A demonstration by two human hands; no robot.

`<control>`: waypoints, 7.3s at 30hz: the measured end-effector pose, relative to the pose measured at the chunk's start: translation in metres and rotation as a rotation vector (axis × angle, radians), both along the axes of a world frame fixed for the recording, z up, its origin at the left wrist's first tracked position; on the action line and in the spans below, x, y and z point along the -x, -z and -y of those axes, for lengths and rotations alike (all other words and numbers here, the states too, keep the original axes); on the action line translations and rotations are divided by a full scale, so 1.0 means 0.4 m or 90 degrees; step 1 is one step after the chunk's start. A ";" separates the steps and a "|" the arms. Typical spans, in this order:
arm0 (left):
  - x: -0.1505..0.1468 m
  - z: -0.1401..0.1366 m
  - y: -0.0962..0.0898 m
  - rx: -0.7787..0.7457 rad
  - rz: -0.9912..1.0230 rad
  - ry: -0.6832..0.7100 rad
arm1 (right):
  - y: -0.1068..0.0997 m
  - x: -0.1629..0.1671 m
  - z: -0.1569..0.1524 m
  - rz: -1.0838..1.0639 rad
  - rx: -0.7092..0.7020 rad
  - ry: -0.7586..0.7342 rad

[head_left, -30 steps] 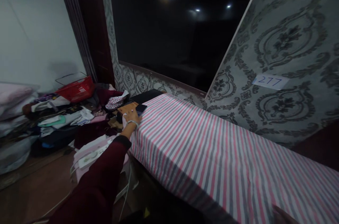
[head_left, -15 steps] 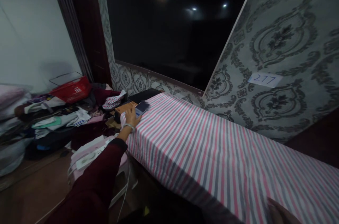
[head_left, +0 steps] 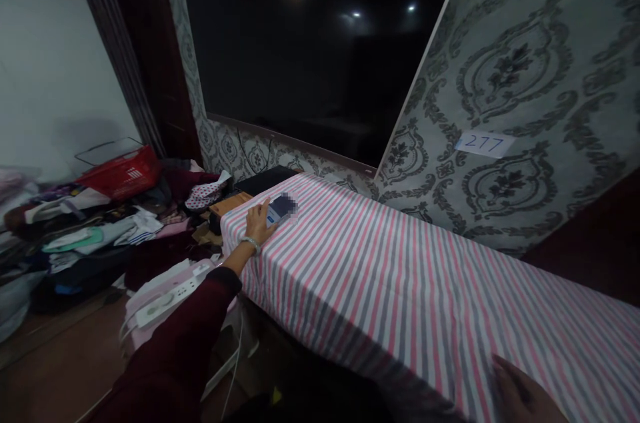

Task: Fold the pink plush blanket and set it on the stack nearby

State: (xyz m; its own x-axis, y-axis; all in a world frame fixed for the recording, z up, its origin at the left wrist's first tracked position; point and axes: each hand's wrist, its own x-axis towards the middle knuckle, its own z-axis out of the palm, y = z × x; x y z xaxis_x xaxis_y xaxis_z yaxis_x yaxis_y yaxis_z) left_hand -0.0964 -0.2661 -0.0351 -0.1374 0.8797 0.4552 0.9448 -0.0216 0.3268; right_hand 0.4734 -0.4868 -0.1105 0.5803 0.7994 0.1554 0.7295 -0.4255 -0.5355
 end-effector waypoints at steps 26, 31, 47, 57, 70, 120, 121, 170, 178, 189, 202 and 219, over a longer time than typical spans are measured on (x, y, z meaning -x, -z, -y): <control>-0.296 0.036 0.029 -0.029 -0.001 0.065 | -0.002 0.054 0.003 -0.001 -0.201 -0.006; -0.292 0.043 0.018 0.019 -0.002 0.028 | -0.008 0.056 0.003 -0.010 -0.176 0.001; -0.296 0.055 0.018 0.118 0.027 -0.010 | -0.015 0.059 0.010 0.001 -0.167 0.004; -0.293 0.065 0.004 0.090 0.059 -0.010 | -0.010 0.048 0.016 0.005 -0.168 -0.025; -0.279 0.049 0.016 0.028 0.077 0.043 | -0.019 0.059 0.020 -0.012 -0.171 -0.043; -0.720 0.328 -0.044 0.126 0.705 0.536 | -0.377 0.324 -0.254 -1.115 -0.394 -0.414; -0.714 0.320 -0.053 0.192 0.776 0.534 | -0.377 0.322 -0.253 -1.113 -0.379 -0.418; -0.794 -0.115 -0.007 0.645 1.186 0.563 | -0.108 0.276 -0.503 -0.407 -0.508 -0.197; -0.801 -0.115 -0.006 0.634 1.204 0.524 | -0.119 0.268 -0.462 -0.039 -0.525 -0.289; -0.796 -0.123 -0.001 0.625 1.228 0.533 | -0.121 0.265 -0.454 0.162 -0.464 -0.309; -0.800 -0.121 -0.008 0.588 1.254 0.502 | -0.125 0.268 -0.452 0.167 -0.470 -0.309; -0.801 -0.125 -0.002 0.572 1.246 0.536 | -0.121 0.280 -0.451 0.200 -0.447 -0.307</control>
State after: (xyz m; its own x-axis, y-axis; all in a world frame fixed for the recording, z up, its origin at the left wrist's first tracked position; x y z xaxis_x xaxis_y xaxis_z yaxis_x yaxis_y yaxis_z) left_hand 0.2239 -0.2161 -0.0342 0.6027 0.7885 -0.1226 -0.5435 0.5181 0.6604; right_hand 0.3615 -0.3062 -0.0623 0.0556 0.6065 0.7931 0.8998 0.3139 -0.3031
